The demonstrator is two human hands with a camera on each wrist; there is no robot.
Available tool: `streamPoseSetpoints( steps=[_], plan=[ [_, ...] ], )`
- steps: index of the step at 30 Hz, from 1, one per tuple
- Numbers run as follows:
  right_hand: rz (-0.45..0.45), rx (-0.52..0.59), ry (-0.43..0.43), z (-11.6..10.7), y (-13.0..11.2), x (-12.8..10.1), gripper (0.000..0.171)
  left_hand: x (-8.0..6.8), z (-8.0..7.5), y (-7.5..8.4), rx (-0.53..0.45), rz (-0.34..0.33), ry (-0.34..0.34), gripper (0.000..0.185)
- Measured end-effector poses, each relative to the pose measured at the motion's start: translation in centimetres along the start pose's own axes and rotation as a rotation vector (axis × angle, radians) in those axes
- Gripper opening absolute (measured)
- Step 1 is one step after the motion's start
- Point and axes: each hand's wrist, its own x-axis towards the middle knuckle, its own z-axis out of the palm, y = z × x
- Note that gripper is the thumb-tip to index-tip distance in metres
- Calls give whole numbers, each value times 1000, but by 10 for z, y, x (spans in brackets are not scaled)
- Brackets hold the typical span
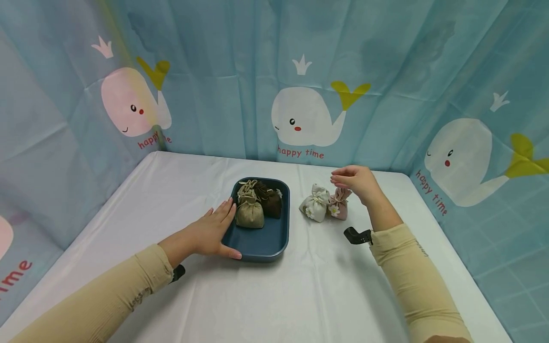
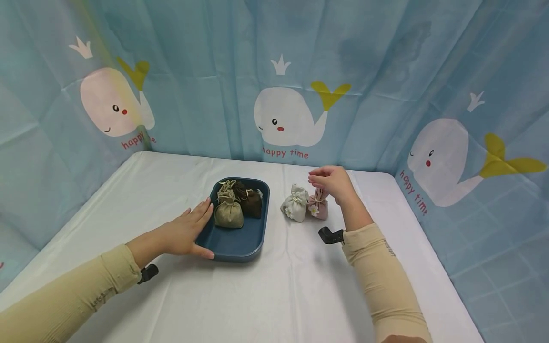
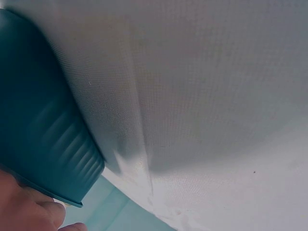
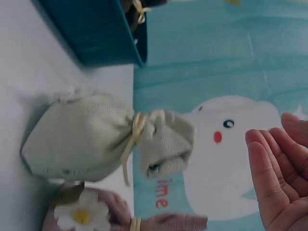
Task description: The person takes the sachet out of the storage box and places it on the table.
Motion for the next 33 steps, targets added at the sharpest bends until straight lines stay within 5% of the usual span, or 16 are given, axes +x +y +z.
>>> streamPoseSetpoints(
  steps=[11, 33],
  plan=[
    [0, 56, -86, 43, -24, 8, 27, -2, -1, 3, -9, 14, 10, 129],
    [-91, -123, -236, 124, -43, 27, 26, -4, -5, 5, 3, 16, 11, 128]
  ],
)
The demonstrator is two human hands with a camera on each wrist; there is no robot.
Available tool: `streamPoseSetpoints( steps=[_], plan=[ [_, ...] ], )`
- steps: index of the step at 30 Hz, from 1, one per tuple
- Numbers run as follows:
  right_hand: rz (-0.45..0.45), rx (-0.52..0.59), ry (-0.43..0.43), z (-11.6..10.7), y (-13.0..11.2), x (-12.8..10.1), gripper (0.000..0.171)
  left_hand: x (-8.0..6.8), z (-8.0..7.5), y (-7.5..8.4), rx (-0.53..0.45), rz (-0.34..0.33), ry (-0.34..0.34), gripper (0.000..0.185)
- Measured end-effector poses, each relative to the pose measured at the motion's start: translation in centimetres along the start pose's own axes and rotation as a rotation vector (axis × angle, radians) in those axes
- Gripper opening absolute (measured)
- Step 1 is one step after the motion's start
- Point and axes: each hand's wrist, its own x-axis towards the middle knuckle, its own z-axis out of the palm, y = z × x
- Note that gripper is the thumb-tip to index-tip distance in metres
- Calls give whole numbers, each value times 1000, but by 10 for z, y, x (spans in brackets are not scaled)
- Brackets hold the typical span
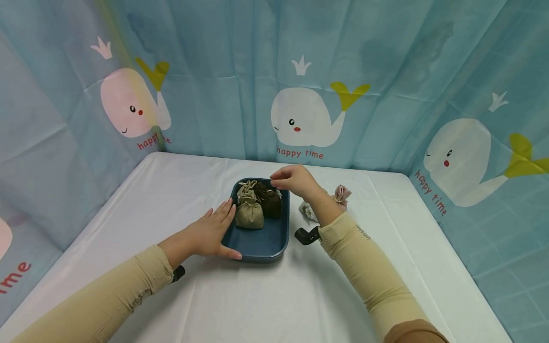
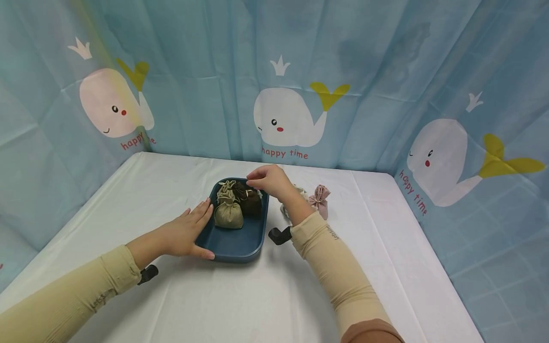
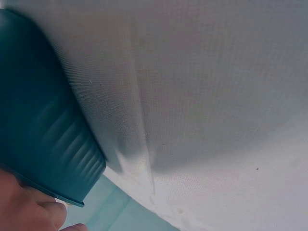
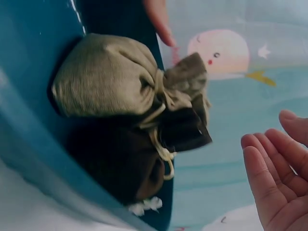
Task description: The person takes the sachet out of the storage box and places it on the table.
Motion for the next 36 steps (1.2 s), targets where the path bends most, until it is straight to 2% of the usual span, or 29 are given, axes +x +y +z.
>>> streamPoseSetpoints(
  steps=[10, 15, 21, 27, 36],
  plan=[
    [-17, -68, -31, 28, -6, 14, 25, 0, 3, -2, -24, 9, 17, 127],
    [-43, -144, -34, 35, -5, 18, 24, 0, 1, -1, -12, 4, 6, 128],
    [-28, -179, -35, 40, -3, 23, 23, 1, 2, -1, 7, -2, -1, 129],
    [10, -187, -84, 43, -3, 25, 25, 1, 1, -1, -5, 2, 3, 129],
    [-15, -255, -159, 52, -4, 26, 29, 1, 0, -1, -2, -4, -12, 129]
  ],
)
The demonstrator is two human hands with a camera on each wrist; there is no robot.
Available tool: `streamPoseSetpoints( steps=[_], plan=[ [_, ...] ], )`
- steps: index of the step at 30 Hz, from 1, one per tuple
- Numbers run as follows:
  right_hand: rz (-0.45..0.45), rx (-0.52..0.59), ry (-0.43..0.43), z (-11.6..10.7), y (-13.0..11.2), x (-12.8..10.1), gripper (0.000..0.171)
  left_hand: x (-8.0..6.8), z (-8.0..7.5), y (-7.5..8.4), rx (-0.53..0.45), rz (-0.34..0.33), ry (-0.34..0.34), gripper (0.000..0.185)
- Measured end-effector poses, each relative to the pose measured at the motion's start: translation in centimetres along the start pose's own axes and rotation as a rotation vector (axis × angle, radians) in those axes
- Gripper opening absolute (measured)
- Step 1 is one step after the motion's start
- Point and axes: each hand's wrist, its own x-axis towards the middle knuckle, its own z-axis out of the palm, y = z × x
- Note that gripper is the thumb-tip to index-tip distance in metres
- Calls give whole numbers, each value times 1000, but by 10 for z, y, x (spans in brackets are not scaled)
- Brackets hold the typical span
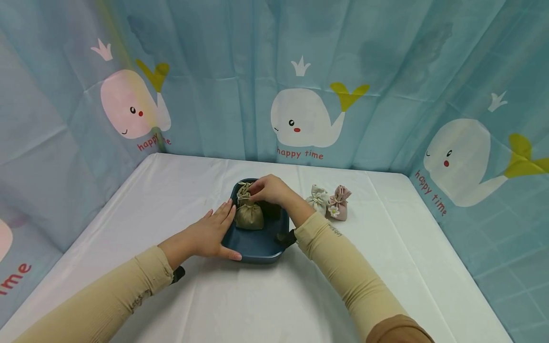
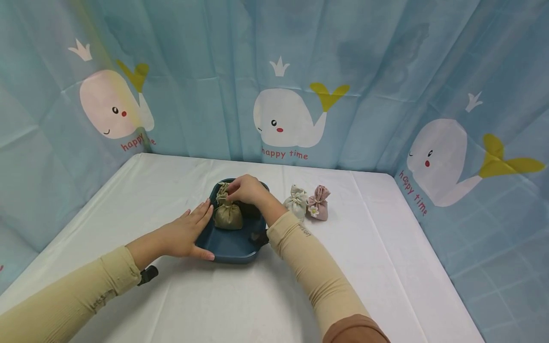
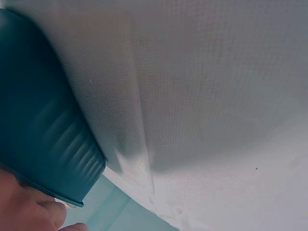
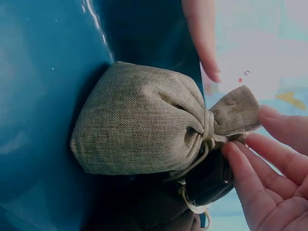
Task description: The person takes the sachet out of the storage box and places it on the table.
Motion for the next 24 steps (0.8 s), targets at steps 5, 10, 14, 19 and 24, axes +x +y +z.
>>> streamPoseSetpoints(
  steps=[5, 10, 14, 19, 24],
  plan=[
    [-13, -27, -22, 5, -2, 1, 30, -1, -2, 1, -3, 9, 0, 129],
    [-26, -57, -41, 9, -4, 1, 26, -1, -2, 1, 1, 8, 1, 129],
    [-36, -79, -26, 11, -4, 2, 20, 0, -1, 0, 4, 9, 4, 129],
    [-26, -114, 7, 12, -4, 1, 11, 0, 0, -1, 9, 5, 2, 129],
    [-7, -112, 27, 13, -5, 1, 11, 0, 0, -1, -4, 14, 8, 129]
  ],
)
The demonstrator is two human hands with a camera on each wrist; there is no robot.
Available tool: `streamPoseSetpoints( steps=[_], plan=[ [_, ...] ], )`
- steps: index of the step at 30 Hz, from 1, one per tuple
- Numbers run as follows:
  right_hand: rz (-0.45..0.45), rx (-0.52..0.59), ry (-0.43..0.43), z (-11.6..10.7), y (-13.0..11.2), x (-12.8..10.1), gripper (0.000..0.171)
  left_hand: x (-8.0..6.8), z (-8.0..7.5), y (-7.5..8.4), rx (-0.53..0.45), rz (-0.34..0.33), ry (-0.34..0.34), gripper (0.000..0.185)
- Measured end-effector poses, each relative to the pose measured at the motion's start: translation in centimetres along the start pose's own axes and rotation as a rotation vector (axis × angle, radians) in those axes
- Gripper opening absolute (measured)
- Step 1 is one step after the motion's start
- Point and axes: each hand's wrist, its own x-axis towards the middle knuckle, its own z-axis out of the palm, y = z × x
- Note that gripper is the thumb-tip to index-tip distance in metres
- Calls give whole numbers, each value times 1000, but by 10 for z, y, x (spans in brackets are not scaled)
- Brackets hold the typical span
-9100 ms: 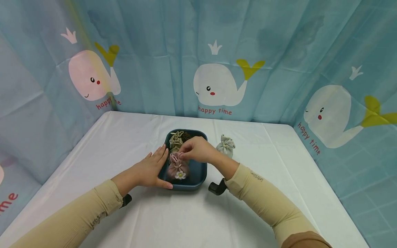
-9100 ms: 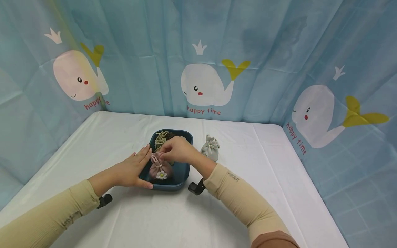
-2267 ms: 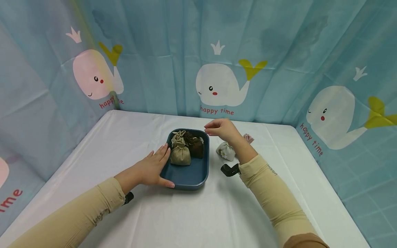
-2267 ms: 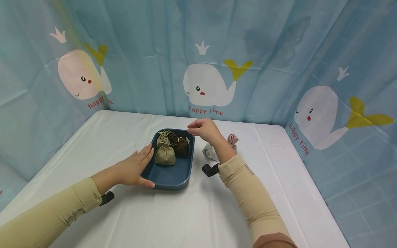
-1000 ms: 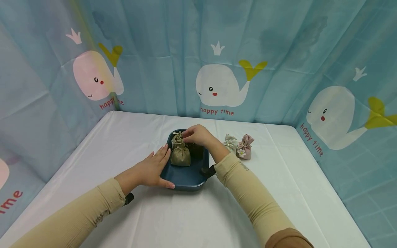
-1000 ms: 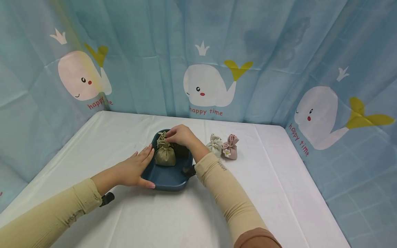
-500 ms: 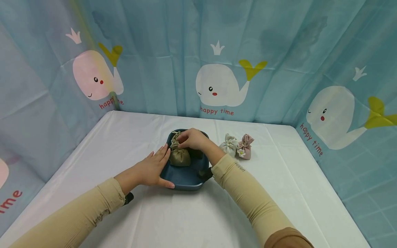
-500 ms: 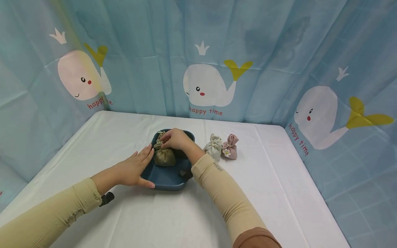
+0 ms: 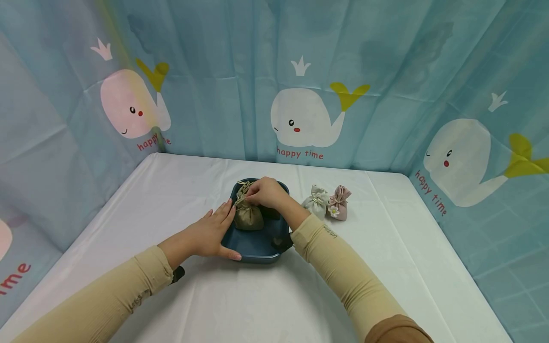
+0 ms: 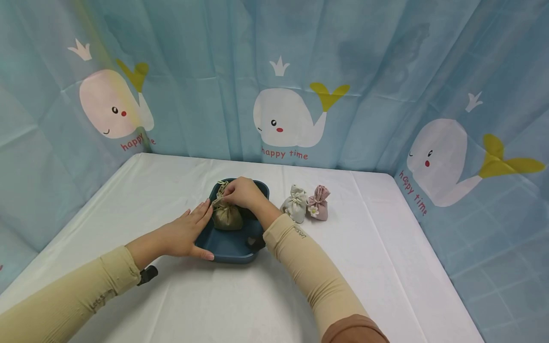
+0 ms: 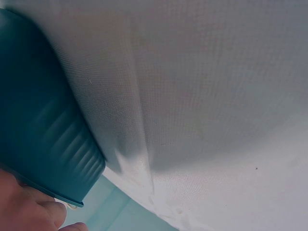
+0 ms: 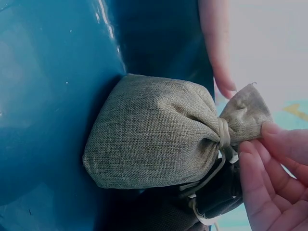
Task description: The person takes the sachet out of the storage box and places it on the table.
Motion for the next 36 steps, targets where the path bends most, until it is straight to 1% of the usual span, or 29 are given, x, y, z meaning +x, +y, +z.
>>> streamPoseSetpoints(
  steps=[4, 8, 11, 14, 21, 26, 32, 36],
  plan=[
    [-5, 22, -9, 1, -2, -1, 8, 1, 1, 0, 8, -12, -8, 130],
    [-23, 2, -19, 2, -4, -1, 8, 2, 2, -1, 19, -22, -14, 130],
    [-32, -31, -11, 1, -4, -1, 11, 3, 3, -1, 18, -20, -11, 130],
    [-29, -23, -2, 0, -3, -2, 13, 2, 2, -1, 10, -16, -9, 130],
    [-1, 81, 9, -4, -3, -5, 12, 1, 1, 1, 13, -7, -9, 129],
    [6, 109, 14, -8, -5, -8, 11, 1, 1, 1, 10, -11, -12, 130],
    [-13, 175, 26, -15, -7, -14, 10, 1, 1, 1, 11, -9, -12, 130],
    [-34, 184, 47, -22, -9, -20, 10, 1, -1, 1, 8, -13, -15, 131]
  ],
)
